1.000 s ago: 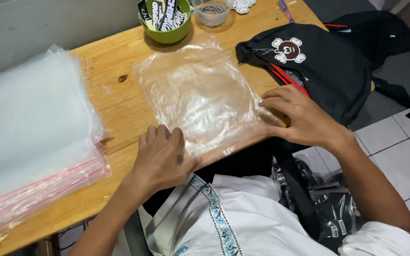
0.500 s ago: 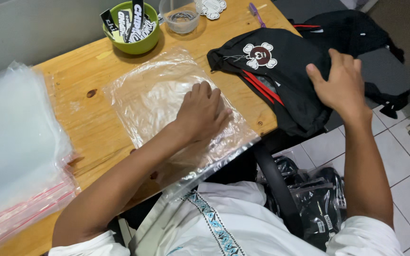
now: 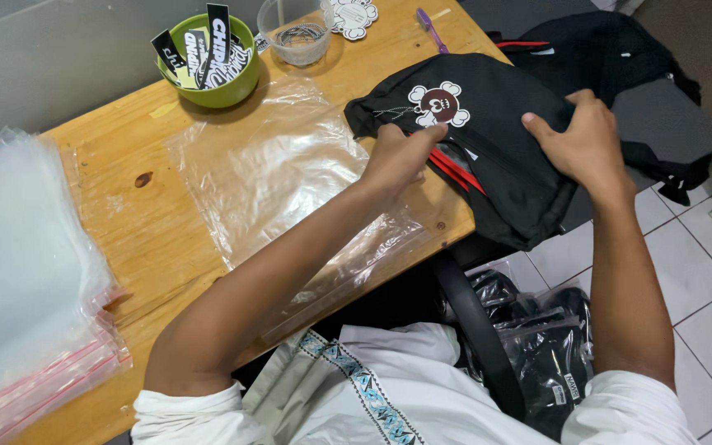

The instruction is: The person cleans a black sling bag with a purple toothbrush, then attaches a cartoon bear keychain to the zipper. They place the bag into a clear plastic ziplock bag, insert a small tag, and seal the package.

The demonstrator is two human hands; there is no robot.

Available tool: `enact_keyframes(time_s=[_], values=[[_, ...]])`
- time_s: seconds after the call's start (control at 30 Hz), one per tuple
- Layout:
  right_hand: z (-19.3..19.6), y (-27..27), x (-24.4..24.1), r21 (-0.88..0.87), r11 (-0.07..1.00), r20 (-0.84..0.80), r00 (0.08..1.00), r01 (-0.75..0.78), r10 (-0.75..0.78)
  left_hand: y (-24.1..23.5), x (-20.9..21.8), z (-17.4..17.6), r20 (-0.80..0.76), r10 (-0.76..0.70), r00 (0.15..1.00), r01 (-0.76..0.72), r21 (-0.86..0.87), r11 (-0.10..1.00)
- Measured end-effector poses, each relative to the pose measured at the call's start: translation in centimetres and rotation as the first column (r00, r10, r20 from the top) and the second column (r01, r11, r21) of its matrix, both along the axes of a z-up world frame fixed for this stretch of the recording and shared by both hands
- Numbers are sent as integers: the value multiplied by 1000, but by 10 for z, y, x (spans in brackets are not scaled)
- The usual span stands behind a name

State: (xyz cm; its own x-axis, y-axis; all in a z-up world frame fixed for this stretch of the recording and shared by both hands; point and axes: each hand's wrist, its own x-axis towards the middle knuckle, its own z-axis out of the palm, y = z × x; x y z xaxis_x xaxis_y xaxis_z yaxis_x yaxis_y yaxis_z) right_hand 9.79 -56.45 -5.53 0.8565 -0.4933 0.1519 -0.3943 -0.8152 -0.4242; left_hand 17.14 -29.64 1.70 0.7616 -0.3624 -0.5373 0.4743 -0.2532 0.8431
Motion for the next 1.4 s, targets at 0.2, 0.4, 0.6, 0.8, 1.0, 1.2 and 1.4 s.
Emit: enact_keyframes(time_s=[0.2, 0.4, 0.6, 0.8, 1.0, 1.2, 1.4], values=[[-6, -7, -15, 75, 960, 447, 869, -271, 211, 3, -10, 2, -76, 145, 987, -155, -158, 975], [13, 9, -16, 635, 644, 609, 789, -426, -78, 16, -16, 5, -195, 256, 947, -300, -251, 920], [15, 14, -5, 782, 369, 601, 764, -503, -233, 27, -21, -3, -174, 87, 981, -127, -232, 964], [49, 70, -28, 898, 20, 396, 790, -439, -467, 32, -27, -8, -334, 82, 939, -274, -584, 764], [25, 78, -43, 934, 106, 336, 737, -341, -587, 65, -26, 0, -318, 109, 942, -307, -681, 665], [48, 111, -59, 937, 298, 231, 964, -183, -134, 110, -34, 7, -171, 133, 976, -207, -555, 805], [70, 162, -53, 316, 772, 314, 828, -552, 464, 151, -56, 17, -28, 347, 938, -347, -1, 938]])
